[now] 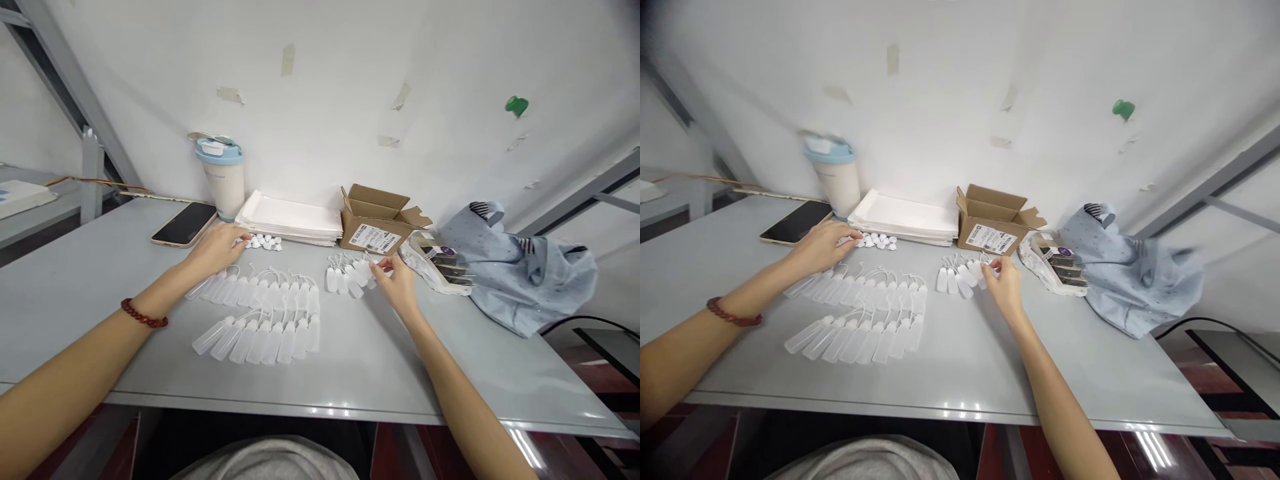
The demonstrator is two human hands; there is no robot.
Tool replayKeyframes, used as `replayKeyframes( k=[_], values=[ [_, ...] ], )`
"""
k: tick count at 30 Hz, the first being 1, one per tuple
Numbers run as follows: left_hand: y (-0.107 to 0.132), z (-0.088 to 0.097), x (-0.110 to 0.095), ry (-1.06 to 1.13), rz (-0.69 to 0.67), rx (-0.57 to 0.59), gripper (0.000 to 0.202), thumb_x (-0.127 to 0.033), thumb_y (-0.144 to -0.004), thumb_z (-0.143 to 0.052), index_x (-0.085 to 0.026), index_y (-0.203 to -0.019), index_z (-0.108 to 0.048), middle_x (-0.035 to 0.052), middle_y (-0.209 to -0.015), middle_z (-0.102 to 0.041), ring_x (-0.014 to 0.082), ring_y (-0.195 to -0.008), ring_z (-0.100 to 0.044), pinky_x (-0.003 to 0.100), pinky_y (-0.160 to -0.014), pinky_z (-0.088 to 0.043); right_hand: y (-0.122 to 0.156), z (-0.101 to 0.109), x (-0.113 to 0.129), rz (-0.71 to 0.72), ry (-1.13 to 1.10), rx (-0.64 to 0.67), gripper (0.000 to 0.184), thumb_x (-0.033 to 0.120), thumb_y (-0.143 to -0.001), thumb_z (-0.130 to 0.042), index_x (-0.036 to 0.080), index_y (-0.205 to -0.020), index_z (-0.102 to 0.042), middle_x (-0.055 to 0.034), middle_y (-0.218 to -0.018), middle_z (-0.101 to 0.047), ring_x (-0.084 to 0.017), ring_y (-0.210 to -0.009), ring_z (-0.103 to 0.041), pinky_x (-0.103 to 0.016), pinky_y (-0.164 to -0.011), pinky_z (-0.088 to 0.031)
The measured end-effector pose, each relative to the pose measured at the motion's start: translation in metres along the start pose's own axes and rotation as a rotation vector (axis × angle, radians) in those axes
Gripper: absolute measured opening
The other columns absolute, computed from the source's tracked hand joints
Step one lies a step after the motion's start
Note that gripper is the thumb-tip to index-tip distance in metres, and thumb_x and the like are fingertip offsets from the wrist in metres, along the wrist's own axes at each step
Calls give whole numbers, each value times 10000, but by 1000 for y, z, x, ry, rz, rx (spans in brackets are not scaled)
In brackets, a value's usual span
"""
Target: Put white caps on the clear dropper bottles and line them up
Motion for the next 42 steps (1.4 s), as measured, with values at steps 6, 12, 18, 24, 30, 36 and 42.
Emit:
replayKeyframes(
  k=[6,12,18,24,30,36,42],
  values=[
    [-1,-18,-27,81,-152,66,417,-304,-898,-342,-137,-1117,-656,107,-1194,-657,264,-1136,-524,404,-1007,-381,7,8,22,50,8,-41,217,402,-775,-527,188,-744,-539,-65,-778,-618,-220,-770,-548,-335,-677,-400],
    [-6,-41,-54,57,-263,169,400,-244,-930,-329,-180,-1149,-657,84,-1275,-609,259,-1033,-515,404,-916,-393,46,-22,78,156,-105,281,301,335,-842,-496,196,-575,-491,17,-526,-515,-122,-520,-450,-246,-511,-337],
    [-6,-46,-57,75,-264,182,402,-237,-937,-321,-167,-1137,-663,102,-1206,-639,261,-1030,-495,396,-905,-389,94,-61,111,206,-5,711,320,264,-810,-543,172,-508,-489,39,-469,-458,-84,-461,-374,-232,-483,-273],
    [-9,-42,-54,85,-233,178,375,-278,-919,-365,-159,-1048,-696,111,-1065,-688,274,-1013,-526,398,-909,-402,96,-69,103,159,15,783,368,275,-773,-583,174,-450,-441,47,-437,-409,-75,-433,-337,-229,-452,-237],
    [-11,-42,-48,105,-188,174,324,-274,-867,-415,-185,-974,-708,95,-973,-689,264,-989,-569,378,-890,-428,101,-72,102,125,10,840,384,285,-728,-613,172,-416,-420,63,-405,-343,-64,-412,-310,-222,-421,-201],
    [-10,-40,-44,139,-134,169,285,-254,-814,-440,-171,-878,-705,99,-903,-665,256,-926,-599,358,-838,-454,103,-73,101,99,35,862,319,241,-692,-601,179,-434,-423,63,-409,-372,-70,-421,-342,-224,-429,-218],
    [-8,-18,-50,247,-45,119,240,-266,-807,-466,-161,-940,-637,85,-925,-687,218,-841,-639,338,-796,-488,89,-60,98,46,6,742,284,249,-713,-570,188,-480,-420,47,-435,-427,-82,-441,-379,-216,-446,-262]
  ],
)
Point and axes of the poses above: each hand's wrist, its own y-axis away from the middle knuckle, its own z-axis out of the back of the hand, x = y × z, the point moved 9 cm from there along -y, towards the middle knuckle
